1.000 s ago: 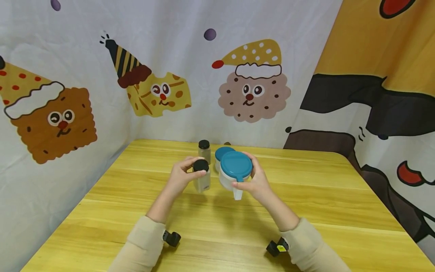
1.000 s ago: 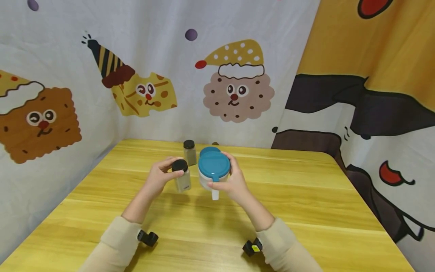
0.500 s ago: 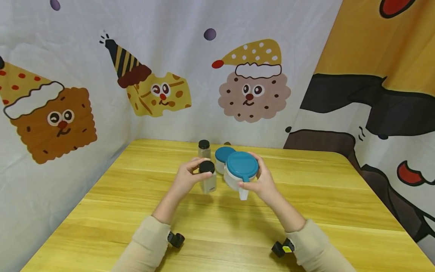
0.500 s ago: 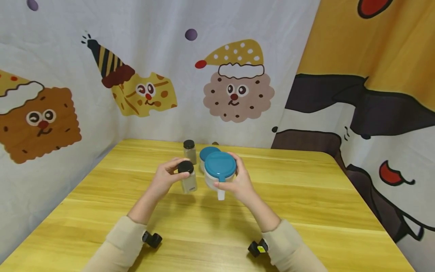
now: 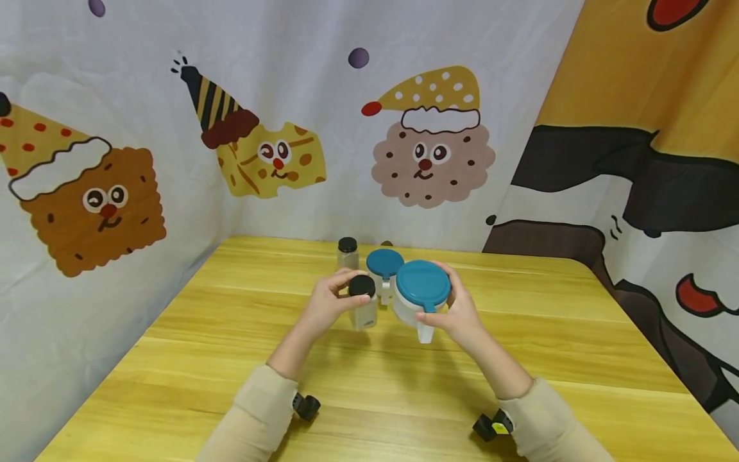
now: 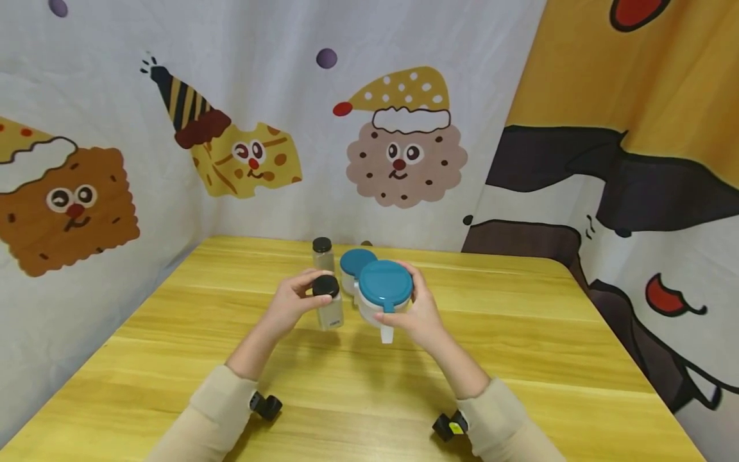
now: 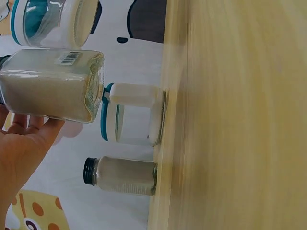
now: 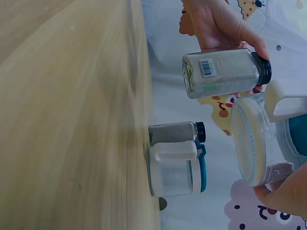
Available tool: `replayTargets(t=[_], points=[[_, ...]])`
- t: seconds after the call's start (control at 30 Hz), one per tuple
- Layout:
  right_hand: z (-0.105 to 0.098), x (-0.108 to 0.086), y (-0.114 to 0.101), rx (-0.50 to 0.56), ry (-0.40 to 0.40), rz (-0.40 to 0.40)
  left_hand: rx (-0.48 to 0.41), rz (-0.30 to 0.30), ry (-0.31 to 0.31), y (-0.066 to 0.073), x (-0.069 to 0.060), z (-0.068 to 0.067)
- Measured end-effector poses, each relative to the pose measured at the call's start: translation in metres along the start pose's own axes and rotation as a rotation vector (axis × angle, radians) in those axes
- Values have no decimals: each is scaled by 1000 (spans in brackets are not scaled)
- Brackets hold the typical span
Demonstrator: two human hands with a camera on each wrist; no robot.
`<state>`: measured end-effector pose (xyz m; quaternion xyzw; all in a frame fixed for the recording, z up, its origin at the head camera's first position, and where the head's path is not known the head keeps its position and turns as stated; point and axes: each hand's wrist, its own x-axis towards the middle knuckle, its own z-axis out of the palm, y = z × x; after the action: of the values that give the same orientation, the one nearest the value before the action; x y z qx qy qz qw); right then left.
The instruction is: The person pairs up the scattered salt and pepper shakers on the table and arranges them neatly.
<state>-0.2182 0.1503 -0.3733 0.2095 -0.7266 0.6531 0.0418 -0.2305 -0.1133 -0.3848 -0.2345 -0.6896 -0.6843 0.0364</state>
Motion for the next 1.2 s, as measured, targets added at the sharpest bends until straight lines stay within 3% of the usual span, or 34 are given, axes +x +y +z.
replayTargets(t=[0.47,0.83,0.9,1.13,1.2], points=[[-16,-8,0,-51,11,-10,16,45,-70,-5,12,13],[-24,-16,-1,-80,22,-19,12,8,-81,-9,14,23],[-26,-17,0,-84,23,-17,10,9,-96,-7,13,25],[-34,-21,2,-84,29,-38,-3,39,-145,18,9,33],[-36,-23,3,-75,24,-43,-1,38,-150,18,9,35]])
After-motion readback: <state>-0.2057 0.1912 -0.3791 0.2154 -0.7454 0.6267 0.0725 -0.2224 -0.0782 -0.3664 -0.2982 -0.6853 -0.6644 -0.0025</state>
